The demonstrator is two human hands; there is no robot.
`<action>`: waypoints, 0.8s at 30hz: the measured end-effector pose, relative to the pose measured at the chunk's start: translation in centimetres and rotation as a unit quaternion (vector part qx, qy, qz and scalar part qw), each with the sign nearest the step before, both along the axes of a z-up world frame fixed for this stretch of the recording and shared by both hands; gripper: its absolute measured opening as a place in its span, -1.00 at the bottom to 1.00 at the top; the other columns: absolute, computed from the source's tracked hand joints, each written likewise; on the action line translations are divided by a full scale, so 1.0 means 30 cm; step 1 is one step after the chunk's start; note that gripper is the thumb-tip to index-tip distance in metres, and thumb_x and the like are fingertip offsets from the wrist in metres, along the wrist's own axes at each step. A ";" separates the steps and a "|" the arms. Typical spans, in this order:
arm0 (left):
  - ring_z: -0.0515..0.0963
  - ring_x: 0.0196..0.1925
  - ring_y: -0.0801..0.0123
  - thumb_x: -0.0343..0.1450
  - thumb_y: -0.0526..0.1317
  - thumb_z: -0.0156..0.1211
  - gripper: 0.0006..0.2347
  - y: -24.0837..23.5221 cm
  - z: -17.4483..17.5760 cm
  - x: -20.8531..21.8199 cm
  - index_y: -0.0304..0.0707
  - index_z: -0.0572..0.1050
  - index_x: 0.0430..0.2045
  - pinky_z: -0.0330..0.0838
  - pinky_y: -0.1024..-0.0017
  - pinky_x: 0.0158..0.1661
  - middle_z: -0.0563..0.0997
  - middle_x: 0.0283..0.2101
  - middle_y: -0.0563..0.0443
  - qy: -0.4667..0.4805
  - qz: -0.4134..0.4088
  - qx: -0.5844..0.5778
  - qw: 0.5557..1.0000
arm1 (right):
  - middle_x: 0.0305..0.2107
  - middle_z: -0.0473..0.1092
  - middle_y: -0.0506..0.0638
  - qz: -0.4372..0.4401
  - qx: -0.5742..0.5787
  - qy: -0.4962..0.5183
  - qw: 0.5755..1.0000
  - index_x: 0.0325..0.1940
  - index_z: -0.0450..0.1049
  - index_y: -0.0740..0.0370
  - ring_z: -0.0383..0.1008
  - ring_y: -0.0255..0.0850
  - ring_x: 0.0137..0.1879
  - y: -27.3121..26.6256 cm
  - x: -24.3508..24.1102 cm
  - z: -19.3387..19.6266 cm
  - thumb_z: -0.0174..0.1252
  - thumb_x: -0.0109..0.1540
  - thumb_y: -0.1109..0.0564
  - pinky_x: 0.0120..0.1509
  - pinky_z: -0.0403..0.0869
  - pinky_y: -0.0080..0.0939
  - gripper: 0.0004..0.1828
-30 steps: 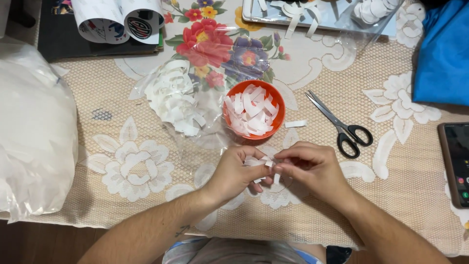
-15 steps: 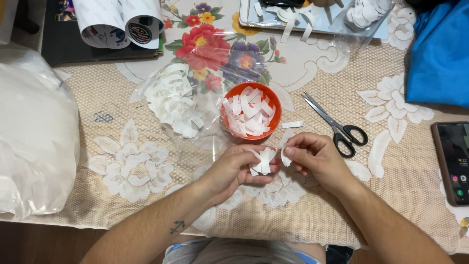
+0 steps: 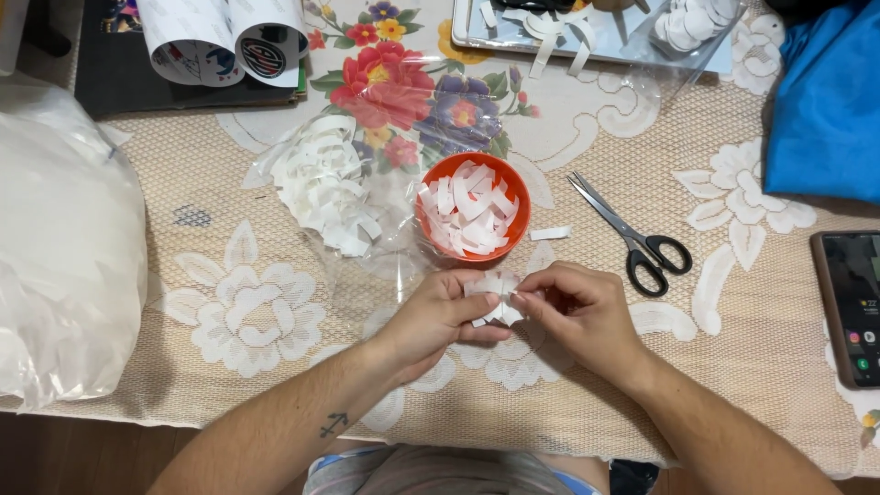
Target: Peeling small white adhesive labels from their backing and collecting them in a red bowl.
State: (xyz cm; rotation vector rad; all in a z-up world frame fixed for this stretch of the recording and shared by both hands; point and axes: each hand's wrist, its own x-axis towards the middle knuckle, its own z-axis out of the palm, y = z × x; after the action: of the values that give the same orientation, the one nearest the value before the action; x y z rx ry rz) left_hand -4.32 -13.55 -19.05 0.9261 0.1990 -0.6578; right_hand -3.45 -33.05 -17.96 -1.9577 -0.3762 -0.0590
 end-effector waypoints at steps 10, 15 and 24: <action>0.69 -0.24 0.18 0.32 -0.47 0.04 -0.69 -0.003 0.015 0.007 -0.71 0.48 -0.08 0.67 0.17 -0.15 0.61 -0.27 -0.23 0.001 -0.048 -0.002 0.999 | -0.67 0.50 0.01 -0.012 -0.010 -0.012 1.000 -0.31 0.65 0.19 0.39 -0.27 -0.61 0.005 -0.005 -0.012 0.43 0.03 0.24 -0.53 0.37 -0.33 -0.84; 0.68 -0.16 0.16 0.23 -0.46 0.00 -0.61 -0.010 -0.048 0.005 -0.70 0.45 -0.05 0.64 0.17 -0.09 0.59 -0.20 -0.23 0.019 -0.055 -0.012 0.998 | -0.62 0.53 0.01 -0.008 0.098 0.050 0.994 -0.12 0.58 0.27 0.35 -0.38 -0.59 0.003 -0.004 -0.047 0.47 0.02 0.21 -0.50 0.42 -0.40 -0.63; 0.58 0.04 0.17 0.34 -0.56 -0.13 -0.42 -0.010 -0.082 -0.016 -0.56 0.10 0.36 0.53 0.15 0.06 0.50 -0.04 -0.23 -0.055 -0.058 -0.024 0.997 | -0.44 0.53 0.08 -0.016 0.011 0.137 0.990 -0.14 0.62 0.29 0.46 -0.26 -0.47 -0.035 0.009 -0.017 0.51 -0.01 0.08 -0.45 0.42 -0.32 -0.58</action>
State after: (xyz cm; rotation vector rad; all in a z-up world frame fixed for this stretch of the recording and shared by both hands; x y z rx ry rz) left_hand -4.81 -13.86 -21.50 0.9304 0.0317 -0.7137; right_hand -3.17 -34.11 -18.47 -1.9178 -0.1626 0.1825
